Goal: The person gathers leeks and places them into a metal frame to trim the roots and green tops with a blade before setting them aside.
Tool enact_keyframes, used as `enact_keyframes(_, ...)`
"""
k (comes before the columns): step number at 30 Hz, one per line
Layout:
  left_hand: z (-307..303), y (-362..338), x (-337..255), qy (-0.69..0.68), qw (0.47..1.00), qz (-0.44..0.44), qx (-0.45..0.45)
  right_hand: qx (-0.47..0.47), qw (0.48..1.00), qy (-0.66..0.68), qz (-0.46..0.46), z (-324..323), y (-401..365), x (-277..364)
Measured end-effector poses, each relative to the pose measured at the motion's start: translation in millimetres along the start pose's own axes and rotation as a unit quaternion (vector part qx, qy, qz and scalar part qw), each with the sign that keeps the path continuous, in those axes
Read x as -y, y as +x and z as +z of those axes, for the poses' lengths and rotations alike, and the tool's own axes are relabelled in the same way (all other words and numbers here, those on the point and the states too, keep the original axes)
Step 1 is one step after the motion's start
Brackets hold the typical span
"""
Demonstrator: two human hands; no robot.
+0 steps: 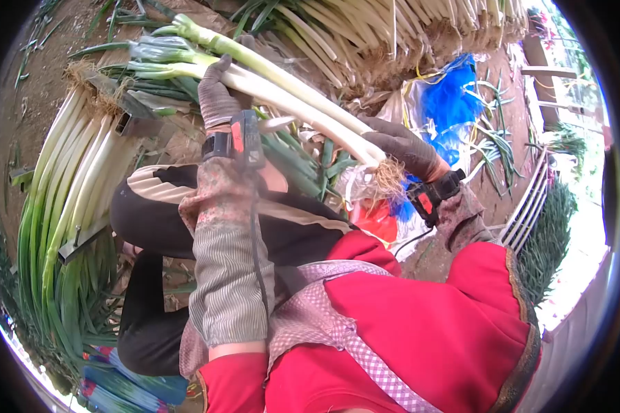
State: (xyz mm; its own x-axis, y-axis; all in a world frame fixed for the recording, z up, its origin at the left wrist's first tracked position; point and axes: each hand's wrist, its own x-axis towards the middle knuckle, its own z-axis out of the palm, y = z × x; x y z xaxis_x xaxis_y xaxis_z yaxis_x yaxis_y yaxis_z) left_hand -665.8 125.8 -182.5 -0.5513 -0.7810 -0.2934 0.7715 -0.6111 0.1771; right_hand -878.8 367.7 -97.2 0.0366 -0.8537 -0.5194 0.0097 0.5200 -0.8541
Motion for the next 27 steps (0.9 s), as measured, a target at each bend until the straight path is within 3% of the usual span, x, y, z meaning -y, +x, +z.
enact_keyframes(1, -3, 5, 2, 0.012, 0.999, 0.019, -0.024, 0.005, 1.0, -0.02, 0.002, -3, 2, -2)
enact_keyframes(3, -4, 11, 6, 0.039, 0.995, 0.06, -0.072, -0.164, 0.954, -0.245, -0.065, 5, -1, 3)
enact_keyframes(5, -2, 14, 5, 0.074, 0.989, 0.077, -0.102, -0.315, 0.824, -0.451, -0.134, 22, -7, 25)
enact_keyframes(6, -3, 19, 6, 0.081, 0.986, 0.083, -0.119, -0.378, 0.715, -0.536, -0.243, 31, -9, 40)
enact_keyframes(8, 5, 17, 8, 0.104, 0.977, 0.094, -0.162, -0.308, 0.816, -0.428, -0.237, 61, -20, 50)
enact_keyframes(10, 5, 17, 8, 0.091, 0.981, 0.093, -0.147, -0.22, 0.897, -0.359, -0.133, 92, -14, 57)
enact_keyframes(11, 7, 17, 8, 0.083, 0.983, 0.092, -0.137, -0.164, 0.925, -0.342, -0.032, 109, -3, 62)
enact_keyframes(12, 16, 13, 9, 0.087, 0.98, 0.103, -0.145, -0.167, 0.955, -0.246, -0.023, 113, 19, 40)
enact_keyframes(14, 24, 11, 11, 0.06, 0.982, 0.108, -0.141, -0.163, 0.986, -0.021, -0.026, 108, 67, -3)
enact_keyframes(16, 19, 12, 8, 0.053, 0.987, 0.102, -0.112, -0.147, 0.961, 0.233, -0.041, 106, 96, -16)
enact_keyframes(19, 16, 14, 2, 0.056, 0.988, 0.109, -0.09, -0.207, 0.948, 0.185, -0.158, 108, 103, -20)
enact_keyframes(20, 15, 13, -1, 0.07, 0.986, 0.116, -0.095, -0.211, 0.956, 0.075, -0.19, 104, 98, -30)
enact_keyframes(21, 17, 13, -4, 0.067, 0.984, 0.125, -0.105, -0.204, 0.977, -0.001, -0.059, 92, 95, -44)
enact_keyframes(23, 20, 12, -6, 0.065, 0.981, 0.136, -0.124, -0.175, 0.96, -0.166, -0.14, 50, 104, -152)
enact_keyframes(27, 21, 8, -13, 0.065, 0.982, 0.131, -0.118, -0.281, 0.919, -0.25, 0.116, -16, 47, -248)
